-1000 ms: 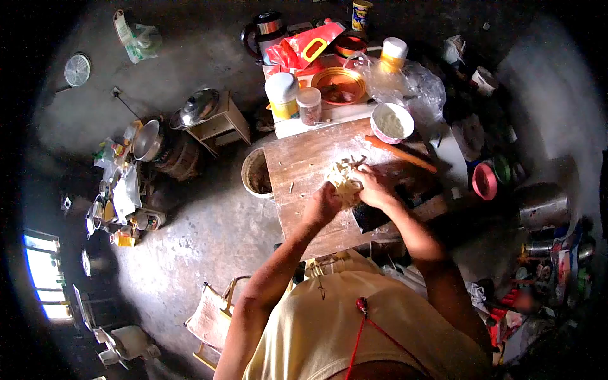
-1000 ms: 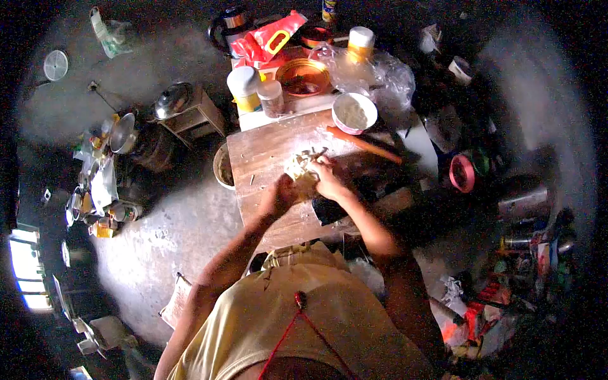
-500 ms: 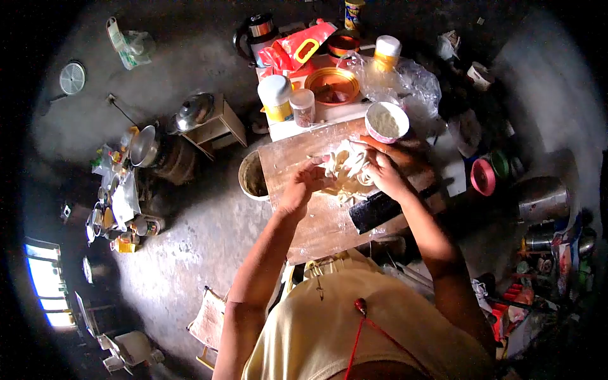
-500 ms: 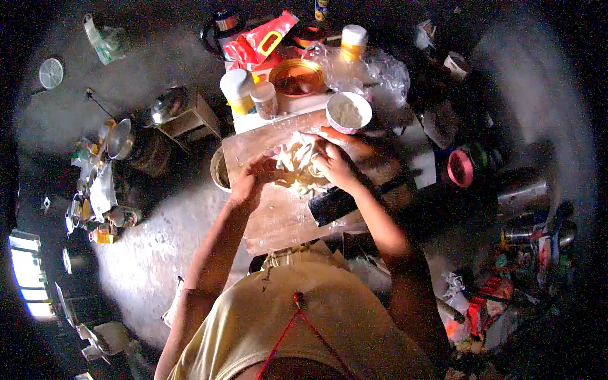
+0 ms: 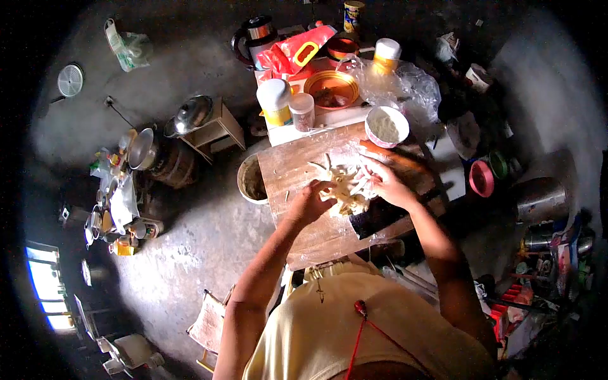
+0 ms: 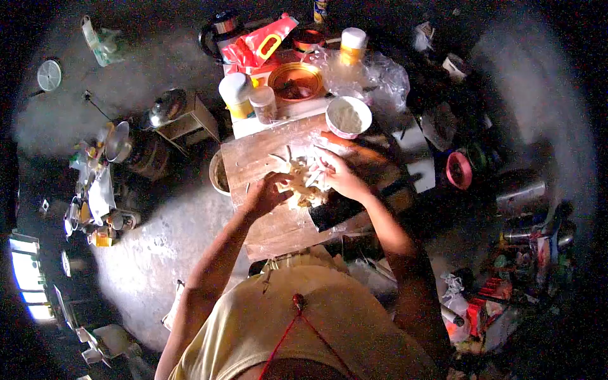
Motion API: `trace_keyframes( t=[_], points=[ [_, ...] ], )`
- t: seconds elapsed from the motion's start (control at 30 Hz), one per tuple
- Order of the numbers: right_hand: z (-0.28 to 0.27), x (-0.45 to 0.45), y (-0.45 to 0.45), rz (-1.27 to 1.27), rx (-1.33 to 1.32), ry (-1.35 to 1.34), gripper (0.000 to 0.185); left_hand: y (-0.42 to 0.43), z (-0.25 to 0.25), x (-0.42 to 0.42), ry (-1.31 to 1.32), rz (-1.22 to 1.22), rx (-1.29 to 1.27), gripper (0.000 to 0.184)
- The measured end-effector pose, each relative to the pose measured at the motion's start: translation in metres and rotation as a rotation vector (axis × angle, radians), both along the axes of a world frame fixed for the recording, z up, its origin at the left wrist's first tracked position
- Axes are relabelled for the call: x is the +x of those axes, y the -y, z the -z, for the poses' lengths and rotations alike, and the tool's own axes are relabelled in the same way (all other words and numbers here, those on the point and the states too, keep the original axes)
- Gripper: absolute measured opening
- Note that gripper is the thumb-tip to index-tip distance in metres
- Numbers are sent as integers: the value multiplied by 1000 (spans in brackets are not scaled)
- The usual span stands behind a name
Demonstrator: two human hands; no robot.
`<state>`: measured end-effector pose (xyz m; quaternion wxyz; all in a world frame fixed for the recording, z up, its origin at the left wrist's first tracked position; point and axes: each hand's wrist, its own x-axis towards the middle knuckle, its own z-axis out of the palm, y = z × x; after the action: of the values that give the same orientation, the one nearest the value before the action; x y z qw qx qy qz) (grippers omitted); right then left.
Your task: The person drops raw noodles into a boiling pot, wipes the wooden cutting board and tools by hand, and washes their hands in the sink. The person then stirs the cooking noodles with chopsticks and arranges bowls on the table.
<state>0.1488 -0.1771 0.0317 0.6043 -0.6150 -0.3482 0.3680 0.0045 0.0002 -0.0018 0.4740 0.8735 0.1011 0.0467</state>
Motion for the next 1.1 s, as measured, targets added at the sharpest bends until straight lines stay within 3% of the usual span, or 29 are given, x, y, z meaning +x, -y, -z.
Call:
trace_keyframes(
  t=[0.03,0.07,0.1,0.17,0.3,0.37,0.4,0.43,0.5,0.53,0.6,0.63,0.67,0.7,0.73,0.77,0.8,0.87,0.9,0.93,0.97,1.0,1.03,1.1],
  points=[
    [4,2,2,0,-4,-1,58,5,0,1,26,-11,32,45],
    [6,5,5,-22,-4,-14,57,12,0,1,81,-21,247,54],
    [1,4,5,-43,-1,-28,55,19,-3,2,50,-30,238,59],
    [-8,-2,0,-33,75,-31,51,33,-12,3,59,-71,355,50],
    [-17,-3,0,22,127,15,44,23,37,12,156,-153,267,38],
    [17,10,9,109,102,21,34,16,35,8,130,-244,-75,32],
    [22,11,8,174,104,147,26,15,6,2,60,-208,-532,28],
    [24,14,14,174,106,147,26,12,4,2,18,-270,-499,26],
    [26,18,23,27,-139,-7,24,5,11,2,142,-251,-462,26],
    [34,11,20,131,-78,-24,30,1,9,2,142,-254,-461,26],
    [40,9,16,89,-63,-87,33,-4,3,3,-159,-54,238,30],
    [45,9,13,54,-46,-148,37,-5,6,4,-157,-57,239,30],
    [70,15,5,41,96,79,46,-5,11,5,13,-44,336,32],
    [45,11,11,34,-240,134,66,-6,13,7,185,-32,432,34],
    [36,4,13,55,-343,428,74,-2,-2,7,55,-38,405,41],
    [32,-1,14,79,-444,722,83,-6,13,12,86,-19,448,65],
    [36,0,14,-11,-560,636,99,-5,17,14,65,-13,487,77],
    [6,-11,-1,-107,-765,759,98,-4,26,23,-73,31,509,103],
    [3,-10,-7,-170,-884,772,99,-7,45,28,22,61,467,97],
    [32,-4,-11,-147,-880,841,90,-10,68,36,144,73,496,88],
    [24,-11,-20,-114,-896,851,81,-11,81,43,265,86,524,79],
    [31,-15,-26,-85,-870,907,79,-5,70,43,329,76,307,69],
    [39,-13,-30,-76,-816,847,78,3,57,42,388,67,90,59],
    [60,-10,-38,-24,-635,510,74,16,60,34,287,-31,102,50]
  ],
)
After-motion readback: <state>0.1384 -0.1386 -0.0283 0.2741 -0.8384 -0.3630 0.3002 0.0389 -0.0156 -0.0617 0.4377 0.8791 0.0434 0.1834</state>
